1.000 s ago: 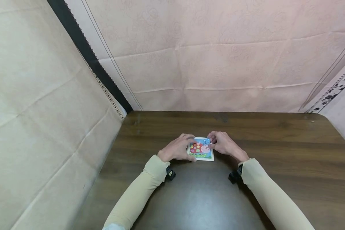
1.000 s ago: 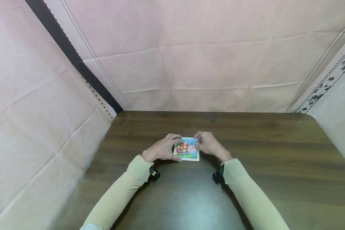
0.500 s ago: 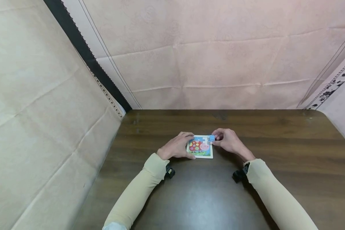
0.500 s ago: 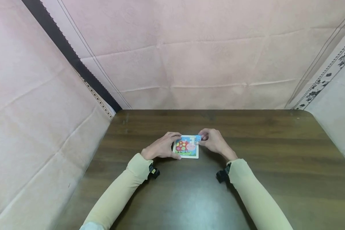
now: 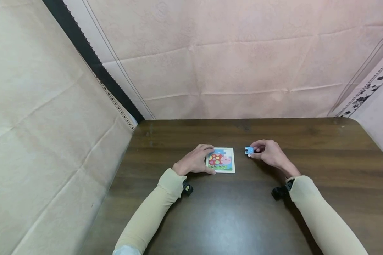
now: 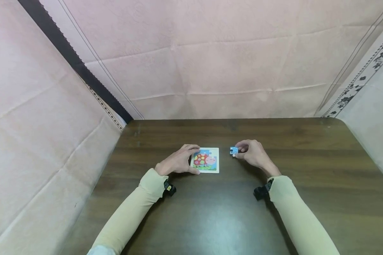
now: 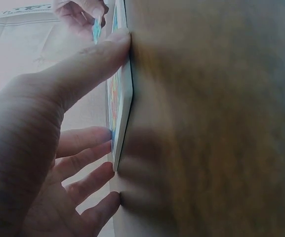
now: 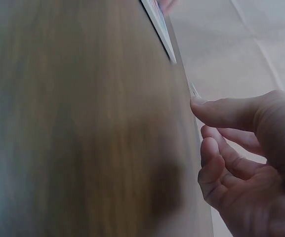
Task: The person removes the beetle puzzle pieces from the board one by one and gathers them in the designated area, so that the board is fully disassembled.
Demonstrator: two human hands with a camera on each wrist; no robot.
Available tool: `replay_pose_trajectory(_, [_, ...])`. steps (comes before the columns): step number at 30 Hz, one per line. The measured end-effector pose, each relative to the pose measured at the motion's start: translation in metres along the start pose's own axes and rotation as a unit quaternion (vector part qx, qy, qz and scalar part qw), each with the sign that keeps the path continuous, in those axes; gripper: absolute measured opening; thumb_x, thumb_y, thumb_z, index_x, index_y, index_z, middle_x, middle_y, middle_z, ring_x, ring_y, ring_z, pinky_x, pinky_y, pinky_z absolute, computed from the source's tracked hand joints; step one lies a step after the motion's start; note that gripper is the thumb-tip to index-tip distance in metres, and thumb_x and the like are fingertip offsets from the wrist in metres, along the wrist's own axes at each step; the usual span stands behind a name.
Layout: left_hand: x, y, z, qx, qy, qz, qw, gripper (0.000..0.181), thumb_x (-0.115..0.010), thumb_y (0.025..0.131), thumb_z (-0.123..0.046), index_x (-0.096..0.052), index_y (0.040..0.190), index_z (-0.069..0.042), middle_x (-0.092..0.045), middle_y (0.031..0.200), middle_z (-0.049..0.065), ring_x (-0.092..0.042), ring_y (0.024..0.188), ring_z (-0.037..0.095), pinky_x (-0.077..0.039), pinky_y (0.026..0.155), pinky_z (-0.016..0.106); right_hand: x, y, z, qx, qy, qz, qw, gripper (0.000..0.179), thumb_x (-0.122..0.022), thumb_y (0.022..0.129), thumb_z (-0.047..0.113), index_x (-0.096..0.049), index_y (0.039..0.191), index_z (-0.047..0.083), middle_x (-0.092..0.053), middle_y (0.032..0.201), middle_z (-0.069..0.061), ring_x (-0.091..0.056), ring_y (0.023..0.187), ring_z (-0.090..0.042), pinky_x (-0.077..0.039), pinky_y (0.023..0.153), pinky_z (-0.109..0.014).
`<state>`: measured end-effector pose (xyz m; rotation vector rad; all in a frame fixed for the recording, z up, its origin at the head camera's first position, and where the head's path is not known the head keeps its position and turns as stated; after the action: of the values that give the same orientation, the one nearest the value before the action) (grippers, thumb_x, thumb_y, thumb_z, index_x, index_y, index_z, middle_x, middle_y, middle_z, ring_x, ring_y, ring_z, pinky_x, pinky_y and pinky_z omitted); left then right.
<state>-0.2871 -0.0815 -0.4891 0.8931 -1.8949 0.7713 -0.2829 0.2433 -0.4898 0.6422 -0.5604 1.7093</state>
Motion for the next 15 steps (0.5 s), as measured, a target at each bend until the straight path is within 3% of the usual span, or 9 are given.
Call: replay_pose_trajectory(15, [0.001, 0.001, 0.000, 0.000, -0.001, 0.005, 1.0000, 0.094, -0.093, 0.085, -0.050, -0.052, 0.162, -0.015, -0.042, 0.173, 0.003, -0.038, 0.155, 0.026, -0.046, 0.126, 0.047, 0.033, -0.008, -0.031, -0.016, -0.013, 0.021, 0.9996, 0.035, -0.083, 0.095, 0.007, -0.074, 0.128, -0.004, -0.074, 0.108, -0.017, -0.061, 0.096, -0.025, -0.050, 0.077, -0.022])
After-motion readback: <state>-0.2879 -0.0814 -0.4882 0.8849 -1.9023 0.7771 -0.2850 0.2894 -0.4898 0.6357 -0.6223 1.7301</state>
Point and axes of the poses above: each hand's wrist, its own y-axis towards the middle knuckle, its own x-axis out of the back of the hand, z = x × y, the point moved 2 cm from there along y, towards the middle knuckle
